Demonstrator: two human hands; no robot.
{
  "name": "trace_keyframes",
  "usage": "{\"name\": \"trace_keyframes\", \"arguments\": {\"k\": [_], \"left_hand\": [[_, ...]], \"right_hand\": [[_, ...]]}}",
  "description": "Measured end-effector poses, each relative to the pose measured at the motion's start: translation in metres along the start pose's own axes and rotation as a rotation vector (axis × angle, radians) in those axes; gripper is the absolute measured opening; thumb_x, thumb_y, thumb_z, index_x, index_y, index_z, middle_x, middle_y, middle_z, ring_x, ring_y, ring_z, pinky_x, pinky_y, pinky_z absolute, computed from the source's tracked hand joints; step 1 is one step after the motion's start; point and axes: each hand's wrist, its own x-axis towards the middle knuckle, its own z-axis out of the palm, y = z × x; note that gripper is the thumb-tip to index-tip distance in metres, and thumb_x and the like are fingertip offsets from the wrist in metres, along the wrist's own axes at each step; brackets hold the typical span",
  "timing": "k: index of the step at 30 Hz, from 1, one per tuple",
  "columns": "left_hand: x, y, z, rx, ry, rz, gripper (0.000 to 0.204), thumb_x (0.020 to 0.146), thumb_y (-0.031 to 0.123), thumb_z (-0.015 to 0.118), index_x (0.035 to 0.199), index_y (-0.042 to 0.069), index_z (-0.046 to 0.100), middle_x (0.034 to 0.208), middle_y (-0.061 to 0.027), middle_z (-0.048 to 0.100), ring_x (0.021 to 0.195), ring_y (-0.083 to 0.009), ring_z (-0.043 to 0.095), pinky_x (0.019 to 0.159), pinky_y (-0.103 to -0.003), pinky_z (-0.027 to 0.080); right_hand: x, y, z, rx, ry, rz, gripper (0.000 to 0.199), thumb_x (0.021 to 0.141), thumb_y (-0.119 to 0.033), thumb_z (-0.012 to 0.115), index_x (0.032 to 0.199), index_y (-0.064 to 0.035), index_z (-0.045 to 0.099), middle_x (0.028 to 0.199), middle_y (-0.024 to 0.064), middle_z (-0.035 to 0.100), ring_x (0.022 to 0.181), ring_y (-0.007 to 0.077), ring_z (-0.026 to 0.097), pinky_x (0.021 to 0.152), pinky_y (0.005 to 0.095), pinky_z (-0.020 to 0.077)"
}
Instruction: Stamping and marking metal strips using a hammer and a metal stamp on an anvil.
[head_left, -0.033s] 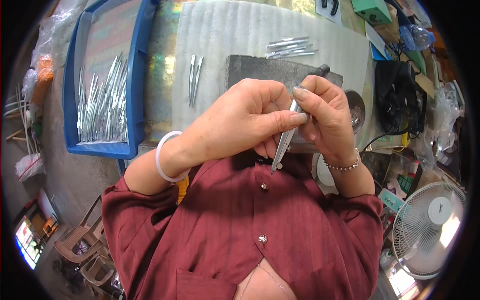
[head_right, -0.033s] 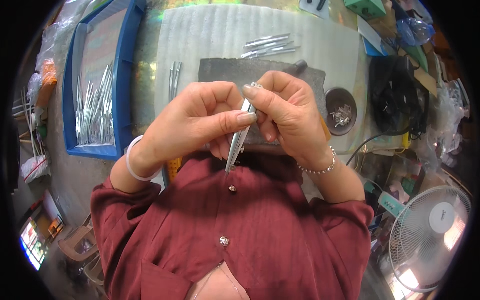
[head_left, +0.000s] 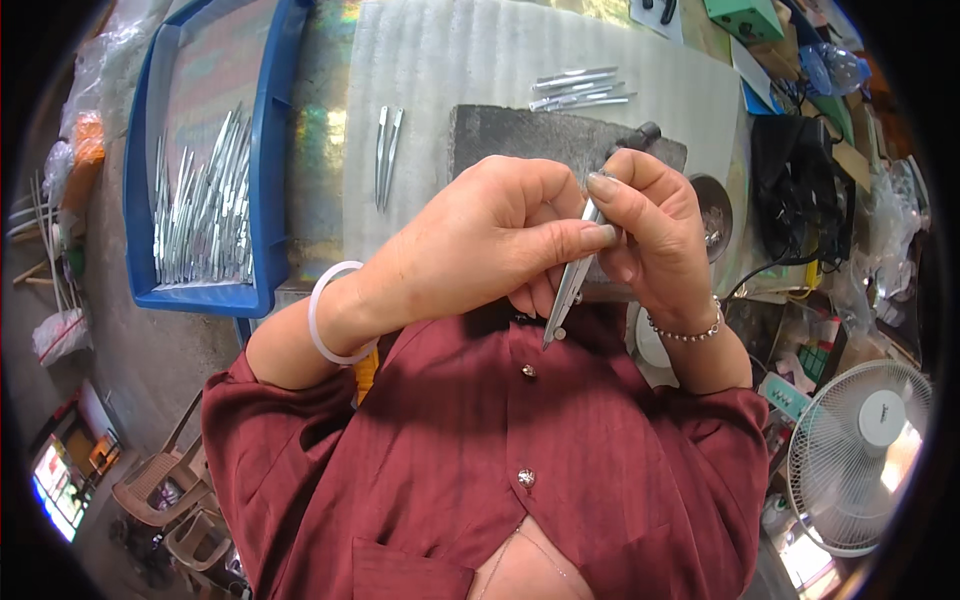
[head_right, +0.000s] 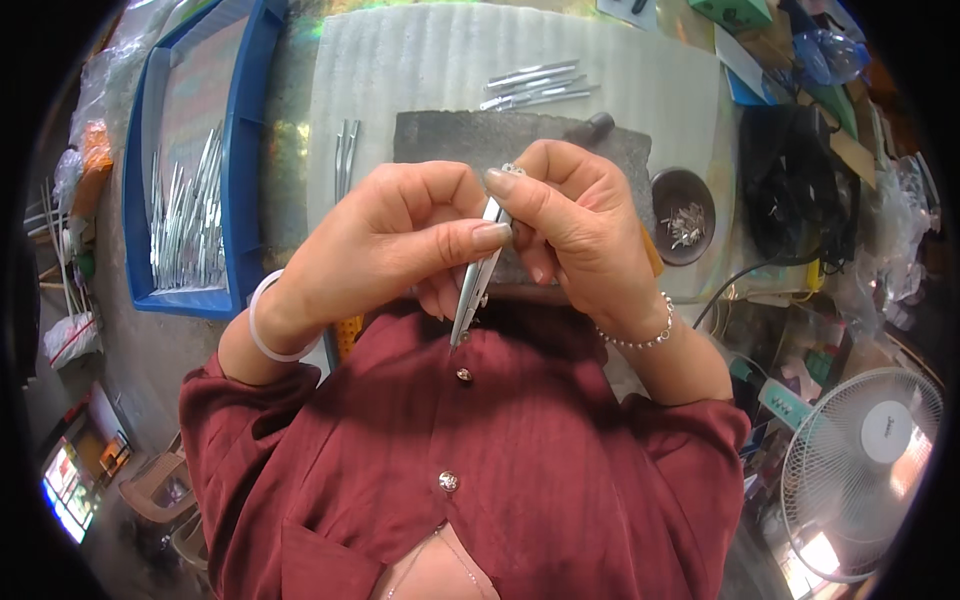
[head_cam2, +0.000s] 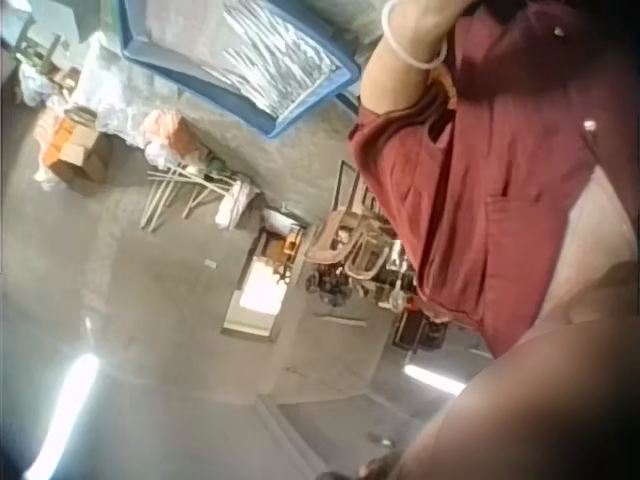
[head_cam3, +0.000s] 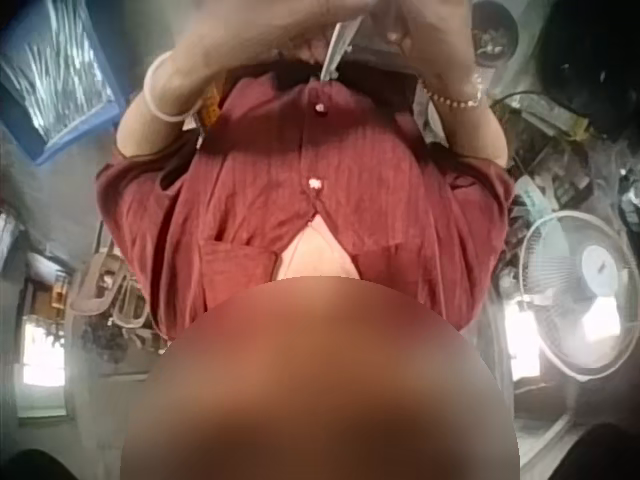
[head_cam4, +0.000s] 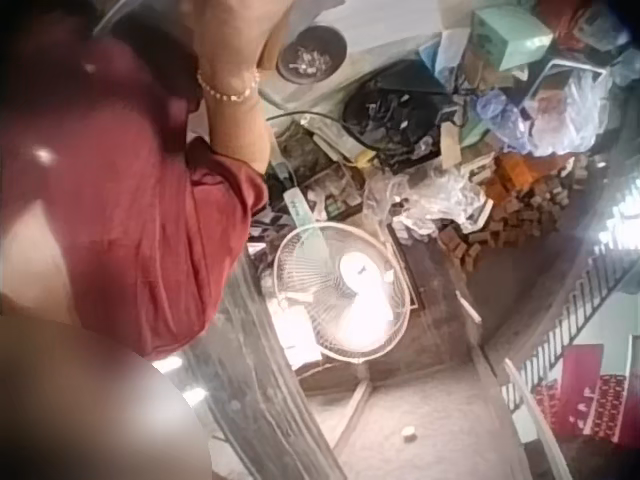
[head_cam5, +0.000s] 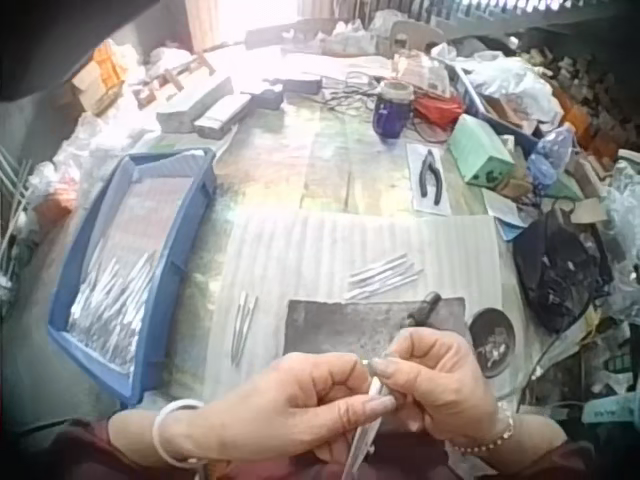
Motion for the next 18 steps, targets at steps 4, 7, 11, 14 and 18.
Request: {"name": "trace_keyframes", "arguments": {"k": [4, 7, 11, 14, 18], "left_hand": [[0.002, 0.002, 0.005, -0.056, -0.053, -0.072, 0.019, 0.093, 0.019, 0.057, 0.084, 0.002, 0.053, 0.07, -0.0021, 0.061, 0.053, -0.0056, 0.058, 0.045, -0.018, 0.047], [0.006, 0.0, 0.01, -0.107, -0.051, -0.11, 0.018, 0.092, 0.017, 0.058, 0.085, 0.002, 0.053, 0.07, -0.0024, 0.061, 0.053, -0.0059, 0.059, 0.045, -0.018, 0.047], [0.01, -0.008, 0.014, -0.097, -0.04, -0.106, 0.016, 0.091, 0.015, 0.06, 0.087, 0.001, 0.053, 0.07, -0.0024, 0.061, 0.053, -0.0061, 0.059, 0.044, -0.018, 0.045], [0.013, -0.007, 0.017, -0.105, -0.057, -0.113, 0.016, 0.09, 0.014, 0.061, 0.088, 0.0, 0.053, 0.07, -0.0024, 0.061, 0.053, -0.0059, 0.058, 0.044, -0.018, 0.045], [0.017, -0.002, 0.02, -0.093, -0.078, -0.112, 0.016, 0.089, 0.013, 0.063, 0.088, 0.0, 0.055, 0.067, -0.0026, 0.061, 0.052, -0.0057, 0.057, 0.044, -0.018, 0.044]], "right_hand": [[-0.009, 0.008, -0.005, 0.11, 0.026, 0.048, 0.019, 0.089, -0.015, 0.062, 0.074, -0.0058, 0.054, 0.061, 0.0009, 0.054, 0.04, 0.0034, 0.043, 0.034, 0.016, 0.032], [-0.011, 0.015, -0.012, 0.176, 0.033, 0.058, 0.019, 0.089, -0.015, 0.061, 0.074, -0.006, 0.053, 0.061, 0.0011, 0.054, 0.04, 0.003, 0.043, 0.034, 0.0157, 0.0323], [-0.014, 0.02, -0.019, 0.216, 0.028, 0.073, 0.02, 0.09, -0.015, 0.06, 0.074, -0.0061, 0.053, 0.062, 0.0015, 0.055, 0.04, 0.0027, 0.043, 0.035, 0.0155, 0.0326], [-0.018, 0.022, -0.021, 0.226, 0.033, 0.045, 0.019, 0.09, -0.014, 0.06, 0.074, -0.0059, 0.053, 0.063, 0.0017, 0.056, 0.04, 0.0025, 0.042, 0.035, 0.0156, 0.0329], [-0.024, 0.023, -0.021, 0.245, 0.056, -0.044, 0.015, 0.09, -0.013, 0.059, 0.078, -0.005, 0.053, 0.064, 0.0025, 0.057, 0.041, 0.0027, 0.042, 0.035, 0.016, 0.0328]]}}
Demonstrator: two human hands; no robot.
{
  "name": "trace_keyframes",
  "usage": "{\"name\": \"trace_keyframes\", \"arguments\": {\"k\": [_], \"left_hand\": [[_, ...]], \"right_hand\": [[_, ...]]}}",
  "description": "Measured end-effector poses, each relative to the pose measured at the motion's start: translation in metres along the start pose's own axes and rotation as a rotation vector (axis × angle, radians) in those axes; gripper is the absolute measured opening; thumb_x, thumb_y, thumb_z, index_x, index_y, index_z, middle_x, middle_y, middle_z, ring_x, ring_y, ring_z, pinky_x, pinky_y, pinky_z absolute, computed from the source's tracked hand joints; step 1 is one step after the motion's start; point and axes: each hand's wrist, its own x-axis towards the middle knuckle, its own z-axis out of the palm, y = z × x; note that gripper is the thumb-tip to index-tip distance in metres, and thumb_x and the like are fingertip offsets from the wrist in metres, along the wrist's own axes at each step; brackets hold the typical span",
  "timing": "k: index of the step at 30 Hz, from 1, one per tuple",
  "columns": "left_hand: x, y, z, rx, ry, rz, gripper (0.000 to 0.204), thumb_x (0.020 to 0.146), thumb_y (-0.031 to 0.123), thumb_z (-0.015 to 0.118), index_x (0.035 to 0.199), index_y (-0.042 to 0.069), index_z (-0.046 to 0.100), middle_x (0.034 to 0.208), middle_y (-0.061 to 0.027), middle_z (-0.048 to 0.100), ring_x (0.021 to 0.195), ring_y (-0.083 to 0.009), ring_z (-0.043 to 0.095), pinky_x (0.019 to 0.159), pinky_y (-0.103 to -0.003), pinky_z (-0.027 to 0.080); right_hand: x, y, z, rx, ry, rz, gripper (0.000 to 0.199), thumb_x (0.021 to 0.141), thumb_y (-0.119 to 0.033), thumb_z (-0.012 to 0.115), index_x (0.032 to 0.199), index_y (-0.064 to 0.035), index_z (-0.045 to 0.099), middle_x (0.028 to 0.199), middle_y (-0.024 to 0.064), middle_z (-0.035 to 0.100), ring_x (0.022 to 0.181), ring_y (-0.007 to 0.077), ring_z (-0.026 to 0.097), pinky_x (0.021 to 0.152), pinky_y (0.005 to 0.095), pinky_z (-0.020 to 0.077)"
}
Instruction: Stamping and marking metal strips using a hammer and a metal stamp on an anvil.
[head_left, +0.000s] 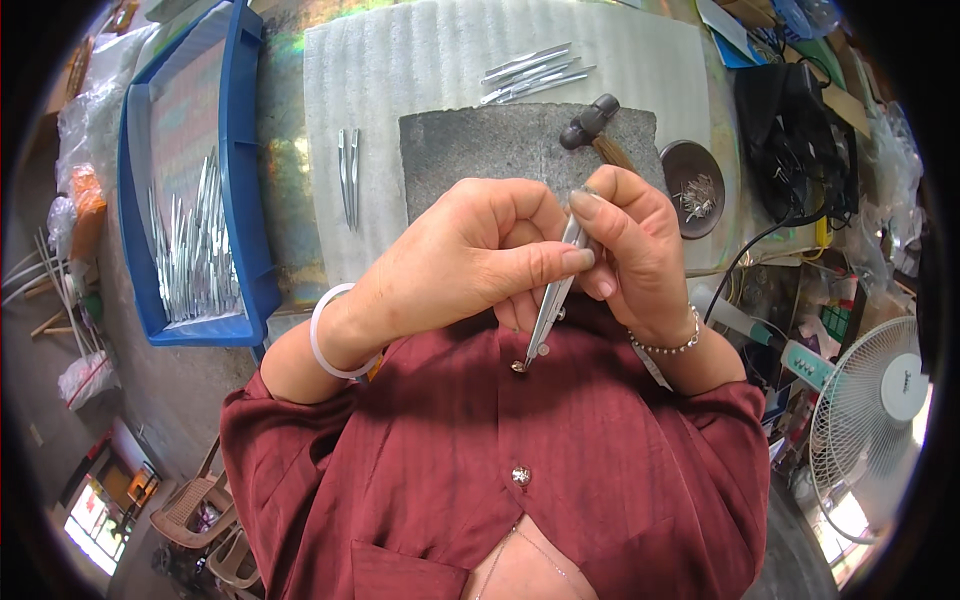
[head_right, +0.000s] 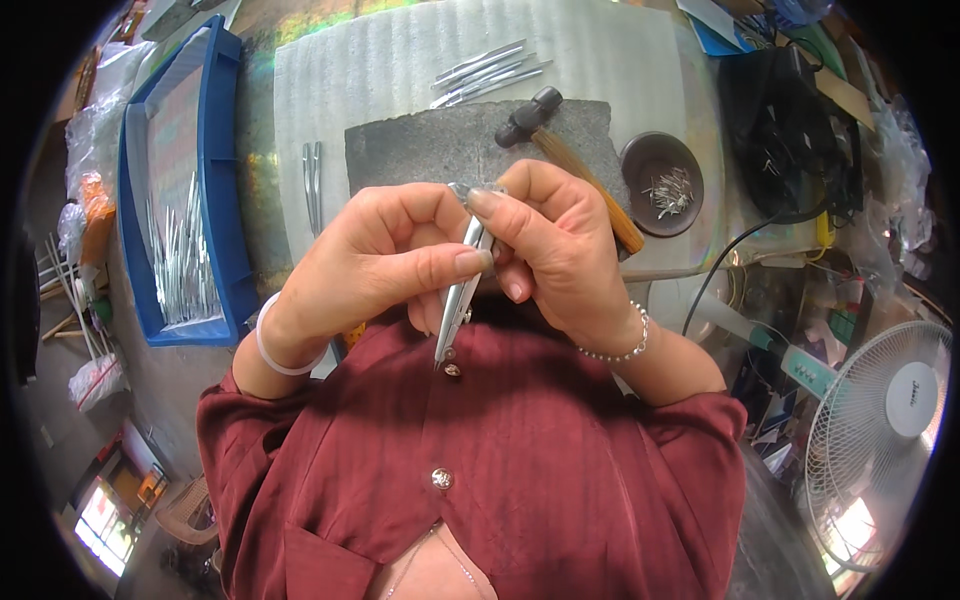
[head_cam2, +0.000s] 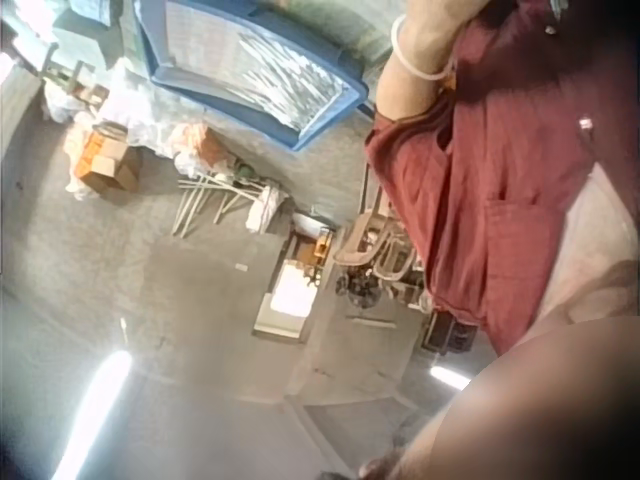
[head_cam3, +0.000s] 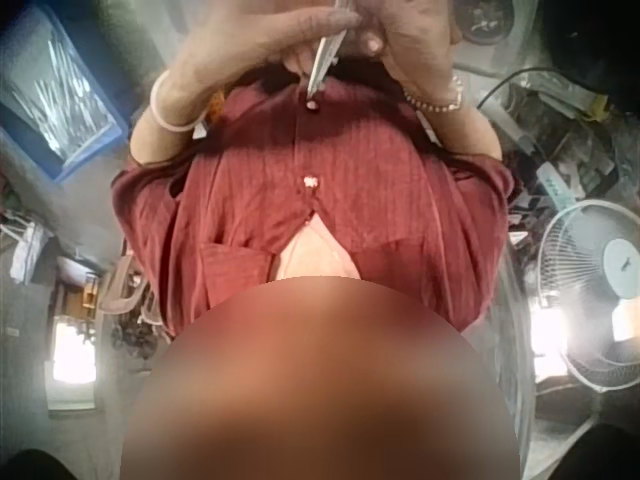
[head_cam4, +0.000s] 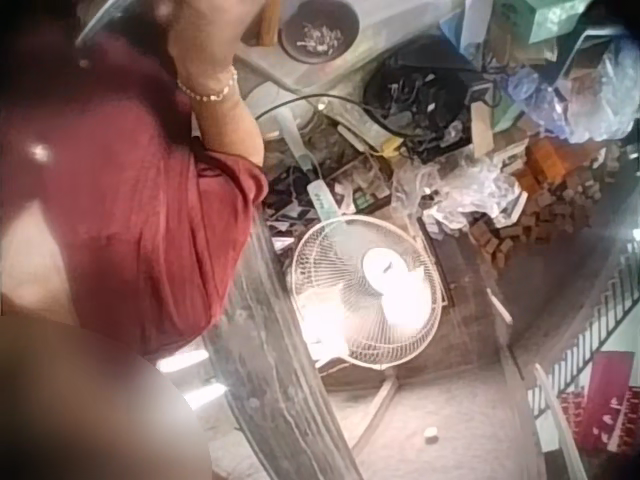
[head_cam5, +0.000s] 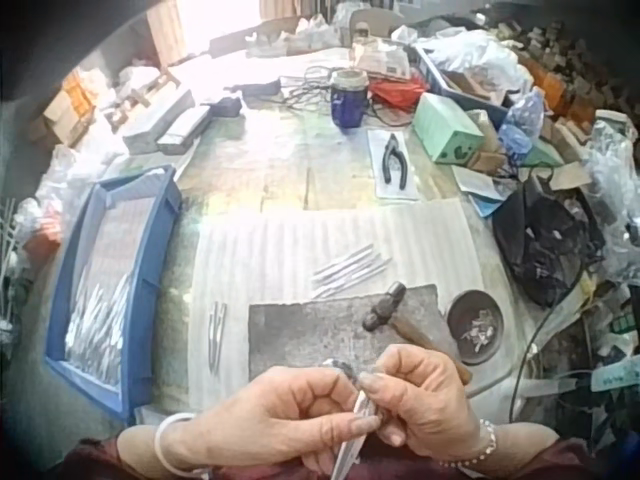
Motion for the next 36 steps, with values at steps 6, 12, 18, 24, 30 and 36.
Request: {"name": "trace_keyframes", "arguments": {"k": [6, 12, 18, 24, 30, 36], "left_hand": [[0.007, 0.012, 0.0, 0.04, -0.09, 0.013, 0.016, 0.089, 0.013, 0.063, 0.086, 0.0, 0.056, 0.063, -0.0028, 0.06, 0.051, -0.0066, 0.057, 0.043, -0.018, 0.044], [0.012, 0.016, -0.002, -0.04, -0.101, -0.056, 0.017, 0.088, 0.016, 0.064, 0.087, 0.0, 0.056, 0.066, -0.0038, 0.062, 0.051, -0.0074, 0.058, 0.043, -0.018, 0.044], [0.016, 0.011, -0.005, -0.093, -0.083, -0.071, 0.018, 0.088, 0.017, 0.064, 0.086, 0.0, 0.056, 0.069, -0.0044, 0.063, 0.051, -0.0079, 0.059, 0.043, -0.019, 0.046], [0.018, 0.008, -0.011, -0.126, -0.099, -0.061, 0.017, 0.087, 0.016, 0.065, 0.086, 0.0, 0.057, 0.069, -0.005, 0.063, 0.051, -0.0083, 0.059, 0.043, -0.019, 0.046], [0.022, 0.011, -0.02, -0.002, -0.136, -0.06, 0.027, 0.088, 0.024, 0.065, 0.083, -0.001, 0.056, 0.063, -0.0071, 0.062, 0.052, -0.0125, 0.061, 0.045, -0.022, 0.049], [0.026, 0.009, -0.025, 0.023, -0.142, -0.058, 0.027, 0.087, 0.025, 0.065, 0.083, 0.0, 0.057, 0.063, -0.0063, 0.062, 0.051, -0.0119, 0.061, 0.045, -0.021, 0.048]], "right_hand": [[-0.007, -0.004, 0.002, 0.026, 0.036, -0.124, 0.013, 0.09, -0.011, 0.058, 0.081, -0.004, 0.053, 0.064, 0.0033, 0.057, 0.04, 0.0029, 0.042, 0.035, 0.0162, 0.032], [-0.005, -0.007, 0.002, 0.078, 0.061, -0.109, 0.015, 0.091, -0.012, 0.058, 0.079, -0.0044, 0.052, 0.063, 0.003, 0.056, 0.04, 0.0031, 0.042, 0.034, 0.016, 0.0315], [0.0, -0.002, -0.001, 0.115, 0.076, -0.077, 0.017, 0.091, -0.013, 0.058, 0.077, -0.005, 0.052, 0.062, 0.0026, 0.056, 0.039, 0.003, 0.042, 0.034, 0.0156, 0.0316], [0.004, 0.001, 0.001, 0.113, 0.084, -0.098, 0.016, 0.091, -0.012, 0.057, 0.078, -0.0045, 0.052, 0.063, 0.0027, 0.056, 0.04, 0.0028, 0.042, 0.034, 0.0158, 0.0322], [0.007, 0.004, 0.003, 0.073, 0.111, -0.143, 0.016, 0.091, -0.011, 0.057, 0.078, -0.0042, 0.052, 0.063, 0.0031, 0.056, 0.04, 0.0032, 0.042, 0.034, 0.016, 0.0323], [0.01, 0.006, 0.003, 0.078, 0.119, -0.141, 0.016, 0.091, -0.012, 0.058, 0.079, -0.0041, 0.052, 0.063, 0.0029, 0.055, 0.04, 0.0038, 0.042, 0.034, 0.016, 0.0327]]}}
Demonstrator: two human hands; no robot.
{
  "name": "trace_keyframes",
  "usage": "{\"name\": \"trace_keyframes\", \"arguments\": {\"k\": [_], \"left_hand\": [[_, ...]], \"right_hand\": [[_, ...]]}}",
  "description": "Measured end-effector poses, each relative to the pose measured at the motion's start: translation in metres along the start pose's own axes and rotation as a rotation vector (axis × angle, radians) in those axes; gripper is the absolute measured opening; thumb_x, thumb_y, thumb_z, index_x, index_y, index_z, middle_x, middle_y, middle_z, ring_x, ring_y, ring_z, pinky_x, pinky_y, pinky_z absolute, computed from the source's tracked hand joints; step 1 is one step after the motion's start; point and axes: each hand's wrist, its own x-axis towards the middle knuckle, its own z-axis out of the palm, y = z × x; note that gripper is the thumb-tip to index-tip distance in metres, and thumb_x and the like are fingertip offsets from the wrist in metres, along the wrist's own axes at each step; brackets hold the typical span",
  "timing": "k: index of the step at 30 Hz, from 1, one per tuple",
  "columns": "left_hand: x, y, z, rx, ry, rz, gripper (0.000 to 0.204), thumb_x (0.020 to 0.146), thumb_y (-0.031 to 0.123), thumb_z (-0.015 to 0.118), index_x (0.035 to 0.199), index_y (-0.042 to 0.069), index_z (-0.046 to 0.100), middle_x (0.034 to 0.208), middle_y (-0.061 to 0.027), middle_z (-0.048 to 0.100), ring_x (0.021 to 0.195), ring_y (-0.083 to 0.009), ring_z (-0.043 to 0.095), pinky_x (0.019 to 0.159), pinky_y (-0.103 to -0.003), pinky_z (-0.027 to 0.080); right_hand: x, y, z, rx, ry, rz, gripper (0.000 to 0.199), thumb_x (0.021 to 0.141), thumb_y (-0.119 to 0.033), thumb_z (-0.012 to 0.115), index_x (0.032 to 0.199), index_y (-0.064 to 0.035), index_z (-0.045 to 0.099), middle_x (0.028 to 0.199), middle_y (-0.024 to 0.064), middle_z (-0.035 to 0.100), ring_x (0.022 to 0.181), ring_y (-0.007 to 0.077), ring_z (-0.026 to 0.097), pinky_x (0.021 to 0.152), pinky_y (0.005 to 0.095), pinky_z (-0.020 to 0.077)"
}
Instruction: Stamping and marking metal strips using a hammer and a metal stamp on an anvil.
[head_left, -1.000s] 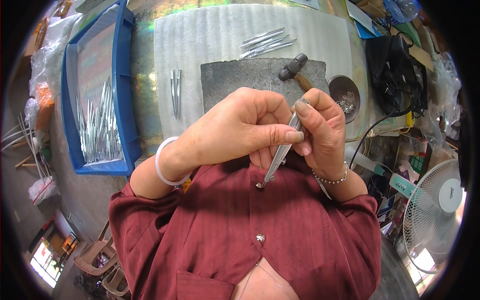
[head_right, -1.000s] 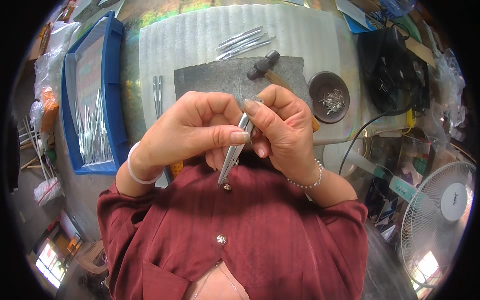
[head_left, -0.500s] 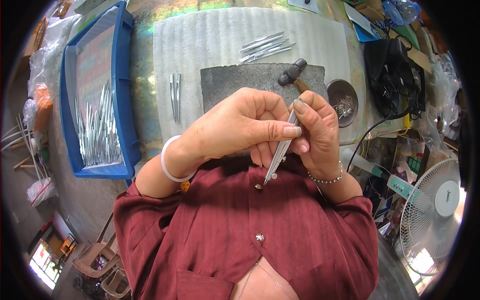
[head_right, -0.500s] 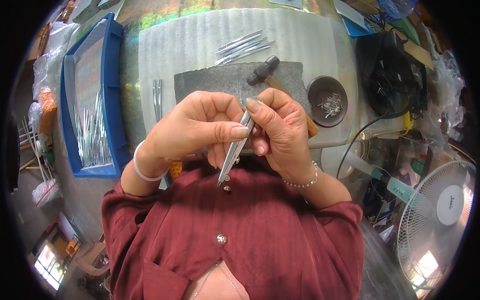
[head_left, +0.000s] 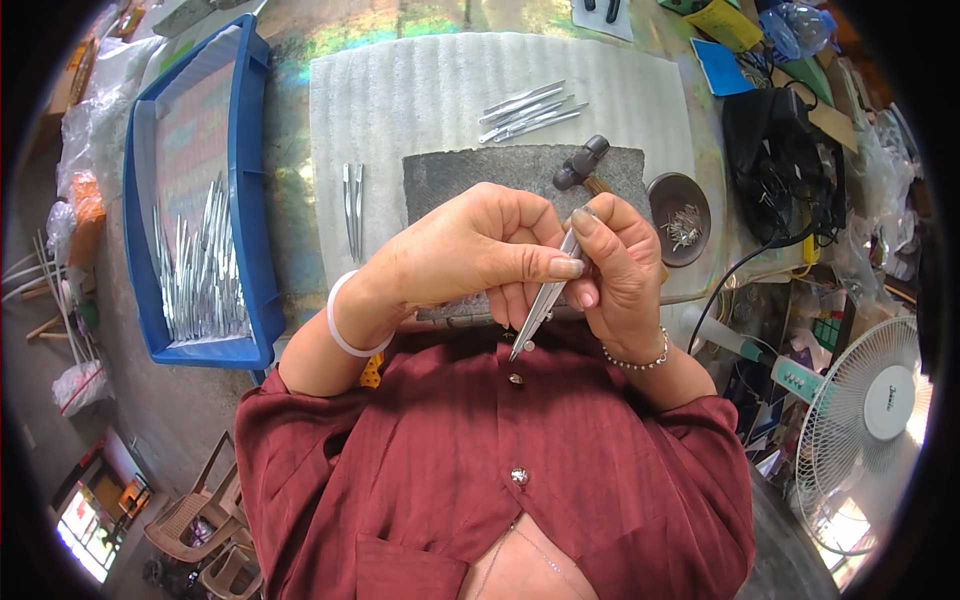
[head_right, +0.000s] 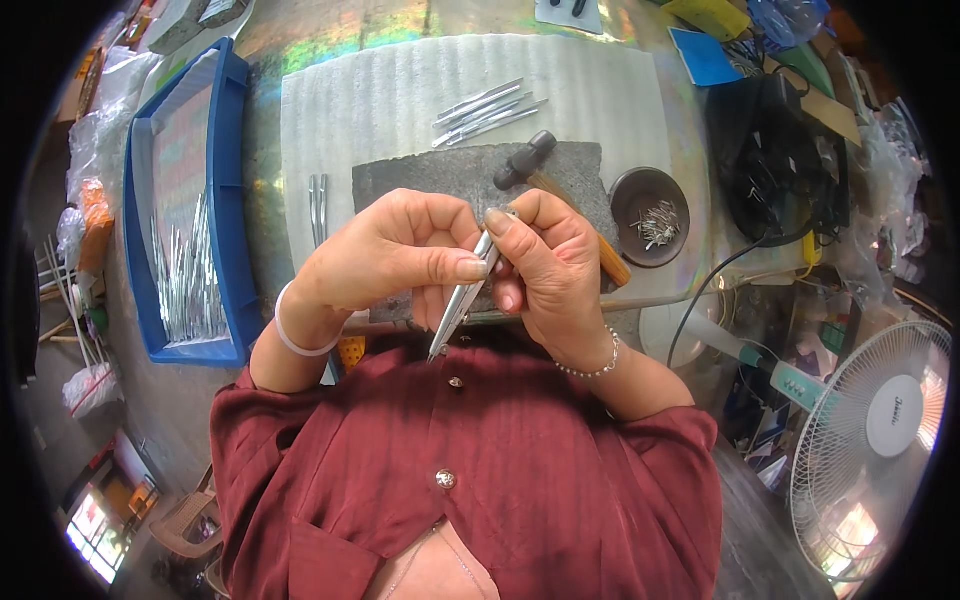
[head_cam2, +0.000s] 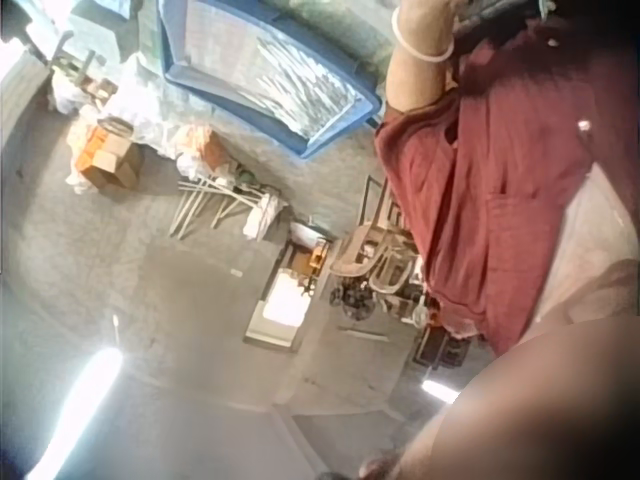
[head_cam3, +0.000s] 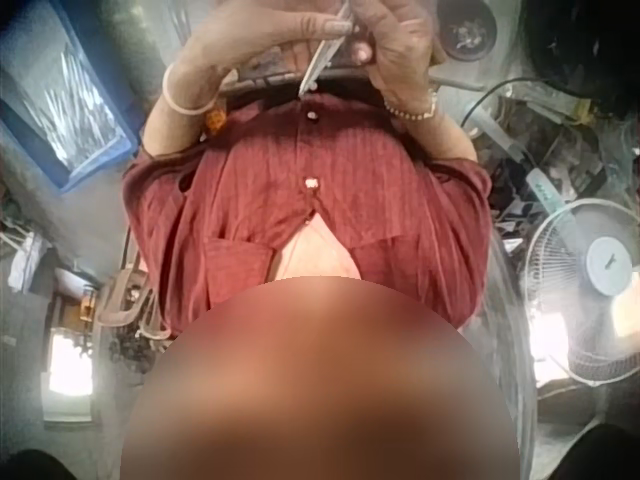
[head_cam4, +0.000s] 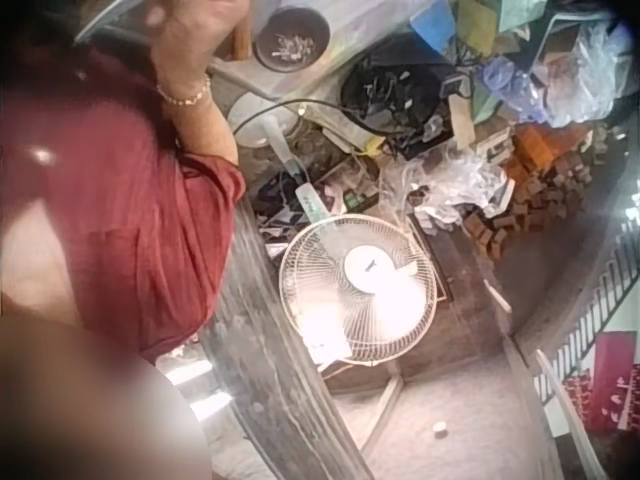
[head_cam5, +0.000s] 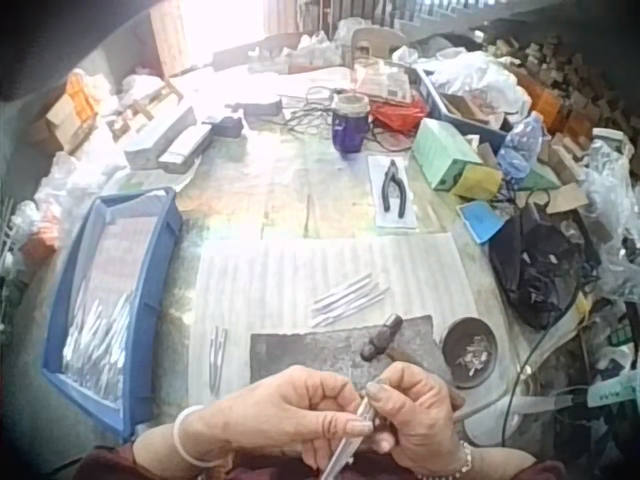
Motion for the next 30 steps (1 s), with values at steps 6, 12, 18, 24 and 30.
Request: {"name": "trace_keyframes", "arguments": {"k": [6, 12, 18, 24, 30], "left_hand": [[0.002, 0.001, 0.0, -0.017, 0.018, -0.014, 0.026, 0.087, 0.024, 0.066, 0.082, 0.0, 0.057, 0.061, -0.0054, 0.061, 0.05, -0.0112, 0.06, 0.044, -0.021, 0.047], [0.002, 0.003, -0.002, -0.009, 0.018, -0.005, 0.025, 0.086, 0.024, 0.067, 0.081, 0.001, 0.056, 0.061, -0.0048, 0.06, 0.05, -0.0104, 0.059, 0.044, -0.021, 0.046], [-0.001, 0.005, 0.004, 0.083, 0.149, 0.169, 0.021, 0.088, 0.018, 0.064, 0.081, 0.001, 0.055, 0.064, -0.0035, 0.061, 0.053, -0.0077, 0.058, 0.045, -0.02, 0.046], [-0.035, -0.007, 0.002, -0.104, 0.47, 0.442, 0.011, 0.09, 0.008, 0.058, 0.095, 0.001, 0.053, 0.075, -0.0086, 0.064, 0.059, -0.0122, 0.062, 0.048, -0.02, 0.049], [-0.045, -0.033, 0.008, -0.414, 0.574, 0.644, 0.015, 0.091, 0.005, 0.054, 0.105, 0.002, 0.049, 0.089, -0.0115, 0.06, 0.065, -0.0212, 0.066, 0.059, -0.029, 0.059]], "right_hand": [[0.002, 0.001, 0.0, 0.014, 0.012, 0.001, 0.016, 0.091, -0.012, 0.058, 0.079, -0.0039, 0.052, 0.064, 0.0032, 0.055, 0.04, 0.0042, 0.043, 0.034, 0.0159, 0.033], [0.004, 0.0, -0.002, 0.015, -0.01, 0.0, 0.015, 0.091, -0.012, 0.058, 0.079, -0.0039, 0.052, 0.065, 0.0037, 0.057, 0.041, 0.0041, 0.044, 0.035, 0.0156, 0.0339], [0.019, -0.018, -0.005, -0.107, -0.051, -0.027, 0.017, 0.094, -0.018, 0.054, 0.083, -0.0049, 0.052, 0.069, 0.0042, 0.059, 0.046, 0.0045, 0.047, 0.042, 0.0156, 0.0385], [0.092, -0.112, -0.052, -0.796, -0.075, -0.248, 0.019, 0.093, -0.02, 0.051, 0.084, -0.0044, 0.055, 0.066, 0.0014, 0.058, 0.046, 0.0026, 0.046, 0.042, 0.0158, 0.0356], [0.184, -0.11, -0.136, -1.487, 0.086, -0.259, 0.023, 0.082, -0.021, 0.059, 0.09, 0.0011, 0.055, 0.068, 0.0128, 0.061, 0.057, 0.0214, 0.06, 0.052, 0.0318, 0.0466]]}}
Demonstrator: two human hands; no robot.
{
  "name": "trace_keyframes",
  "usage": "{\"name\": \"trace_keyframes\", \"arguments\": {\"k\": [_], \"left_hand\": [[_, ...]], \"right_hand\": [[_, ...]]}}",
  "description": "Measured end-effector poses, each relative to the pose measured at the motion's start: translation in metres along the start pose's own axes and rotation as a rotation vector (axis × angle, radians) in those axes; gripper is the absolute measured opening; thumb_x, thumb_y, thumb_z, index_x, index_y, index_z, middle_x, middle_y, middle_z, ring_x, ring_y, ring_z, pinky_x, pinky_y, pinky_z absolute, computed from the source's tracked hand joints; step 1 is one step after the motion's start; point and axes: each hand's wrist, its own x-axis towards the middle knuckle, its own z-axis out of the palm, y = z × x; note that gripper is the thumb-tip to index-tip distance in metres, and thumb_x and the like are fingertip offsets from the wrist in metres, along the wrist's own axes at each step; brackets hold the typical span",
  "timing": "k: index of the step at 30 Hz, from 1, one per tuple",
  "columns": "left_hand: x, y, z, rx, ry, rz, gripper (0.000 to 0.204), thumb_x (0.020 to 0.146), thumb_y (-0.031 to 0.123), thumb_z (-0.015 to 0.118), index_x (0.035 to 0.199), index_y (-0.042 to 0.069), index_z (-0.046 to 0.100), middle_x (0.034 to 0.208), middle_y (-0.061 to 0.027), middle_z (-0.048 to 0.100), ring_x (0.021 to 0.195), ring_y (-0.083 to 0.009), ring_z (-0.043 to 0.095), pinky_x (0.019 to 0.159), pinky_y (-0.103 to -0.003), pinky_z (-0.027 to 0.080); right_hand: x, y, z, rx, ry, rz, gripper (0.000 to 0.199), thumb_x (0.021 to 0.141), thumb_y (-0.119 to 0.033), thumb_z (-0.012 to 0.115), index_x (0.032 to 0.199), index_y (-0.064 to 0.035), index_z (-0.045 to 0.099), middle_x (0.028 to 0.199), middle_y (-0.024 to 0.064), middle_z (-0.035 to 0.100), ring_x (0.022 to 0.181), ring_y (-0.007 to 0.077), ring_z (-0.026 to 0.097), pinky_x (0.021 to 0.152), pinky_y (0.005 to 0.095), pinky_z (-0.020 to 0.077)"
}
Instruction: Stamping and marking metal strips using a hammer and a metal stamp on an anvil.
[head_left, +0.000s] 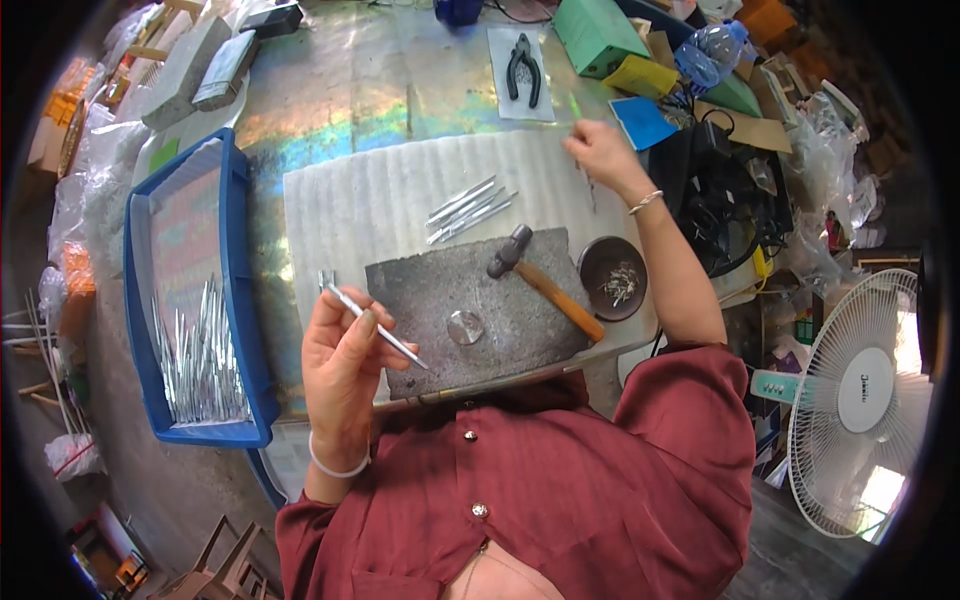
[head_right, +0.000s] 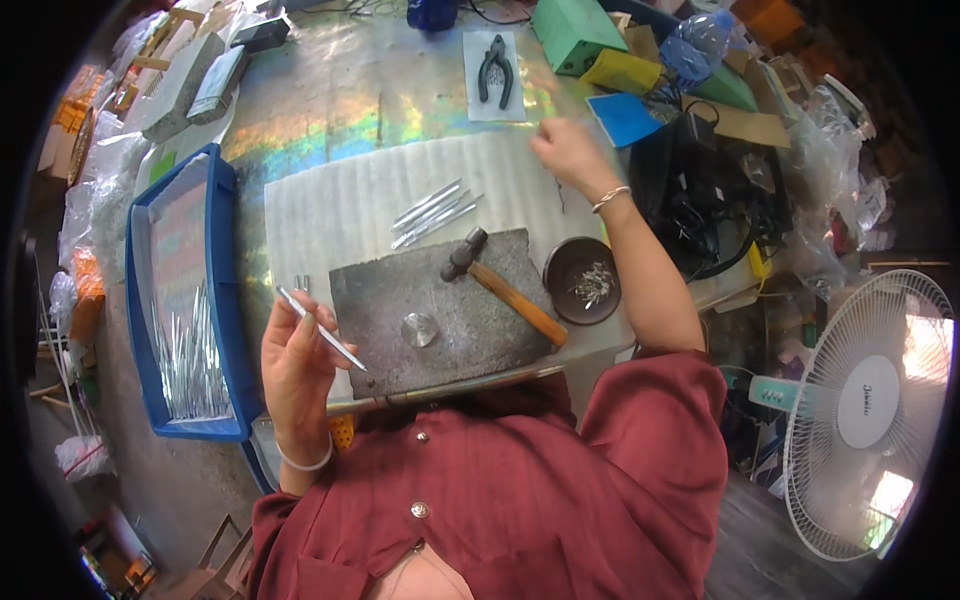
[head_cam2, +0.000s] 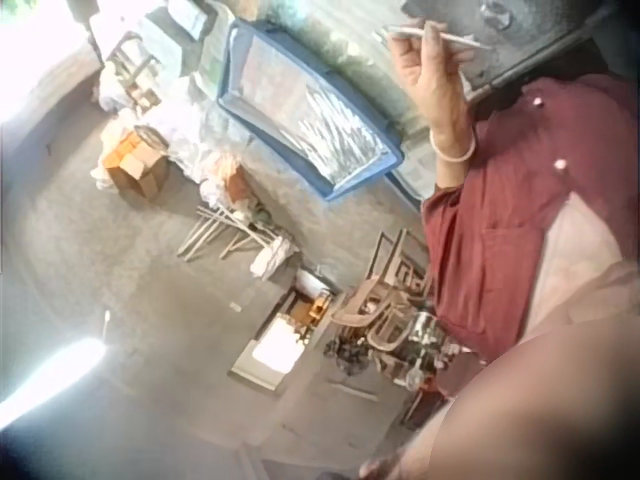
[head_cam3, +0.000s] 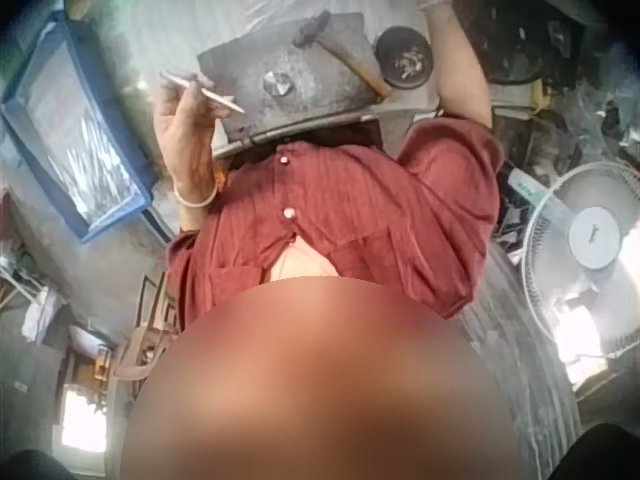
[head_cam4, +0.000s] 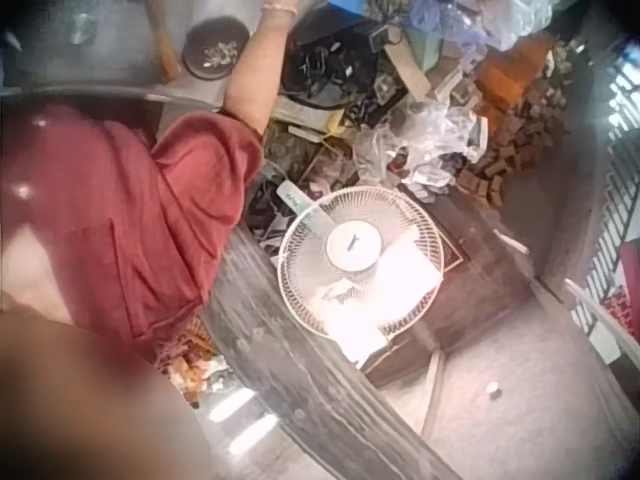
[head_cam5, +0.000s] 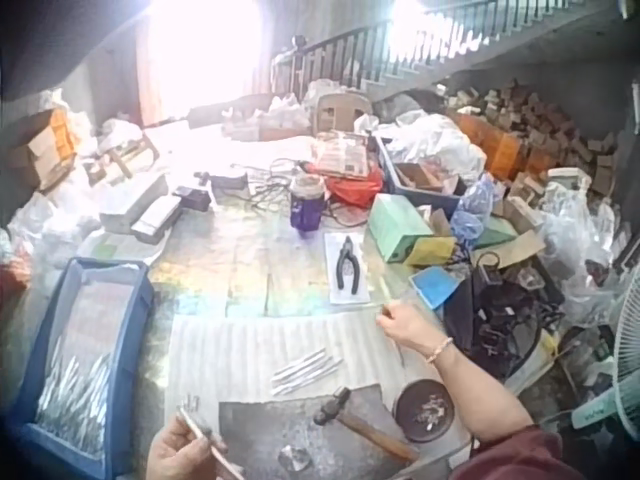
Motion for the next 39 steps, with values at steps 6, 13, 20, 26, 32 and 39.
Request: {"name": "trace_keyframes", "arguments": {"k": [6, 13, 20, 26, 32, 39], "left_hand": [[-0.007, -0.014, -0.011, -0.346, 0.155, -0.025, 0.014, 0.092, 0.006, 0.053, 0.105, 0.007, 0.047, 0.089, -0.0104, 0.058, 0.08, -0.0274, 0.067, 0.065, -0.033, 0.061], [-0.014, -0.038, -0.013, -0.544, -0.058, -0.217, 0.007, 0.091, 0.007, 0.056, 0.096, 0.006, 0.051, 0.096, -0.0114, 0.062, 0.083, -0.0219, 0.067, 0.071, -0.032, 0.059], [-0.044, -0.025, -0.051, -0.089, -0.164, -0.21, 0.009, 0.089, 0.003, 0.059, 0.096, 0.001, 0.053, 0.093, -0.0124, 0.064, 0.081, -0.018, 0.066, 0.07, -0.027, 0.055], [-0.071, 0.004, -0.062, 0.421, -0.097, -0.059, 0.011, 0.088, 0.004, 0.06, 0.095, -0.002, 0.053, 0.081, -0.0077, 0.069, 0.075, -0.0083, 0.064, 0.065, -0.022, 0.051], [-0.077, 0.013, -0.068, 0.297, -0.133, -0.189, 0.011, 0.09, 0.006, 0.059, 0.09, 0.0, 0.05, 0.078, -0.0074, 0.067, 0.073, -0.0076, 0.063, 0.062, -0.021, 0.049], [-0.062, 0.007, -0.049, 0.075, -0.177, -0.343, 0.012, 0.092, 0.009, 0.056, 0.089, 0.002, 0.047, 0.083, -0.0074, 0.065, 0.074, -0.0091, 0.062, 0.064, -0.022, 0.05]], "right_hand": [[-0.075, -0.109, 0.013, 0.136, 0.035, -0.354, 0.028, 0.08, -0.008, 0.061, 0.108, -0.0012, 0.056, 0.082, 0.0084, 0.061, 0.063, 0.0134, 0.056, 0.057, 0.028, 0.0454], [-0.167, -0.176, 0.072, 0.693, -0.313, -0.507, 0.03, 0.079, -0.002, 0.069, 0.107, -0.001, 0.061, 0.08, 0.0056, 0.06, 0.067, 0.0098, 0.056, 0.057, 0.0229, 0.0454], [-0.171, -0.201, 0.104, 1.007, -0.449, -0.209, 0.011, 0.086, -0.007, 0.065, 0.094, 0.0011, 0.065, 0.068, 0.0015, 0.059, 0.052, 0.003, 0.05, 0.047, 0.0178, 0.0391], [-0.174, -0.23, 0.126, 0.962, -0.738, 0.04, 0.012, 0.089, -0.01, 0.062, 0.091, 0.0017, 0.061, 0.064, -0.0007, 0.059, 0.055, 0.0013, 0.051, 0.047, 0.0168, 0.0394], [-0.17, -0.237, 0.135, 1.201, -0.83, 0.222, 0.013, 0.091, -0.011, 0.059, 0.09, 0.0001, 0.054, 0.065, 0.0008, 0.057, 0.05, 0.0028, 0.049, 0.044, 0.0179, 0.0382], [-0.165, -0.223, 0.12, 1.181, -0.801, 0.213, 0.016, 0.092, -0.013, 0.059, 0.084, -0.0017, 0.051, 0.064, 0.001, 0.057, 0.049, 0.0026, 0.048, 0.043, 0.0178, 0.0365]]}}
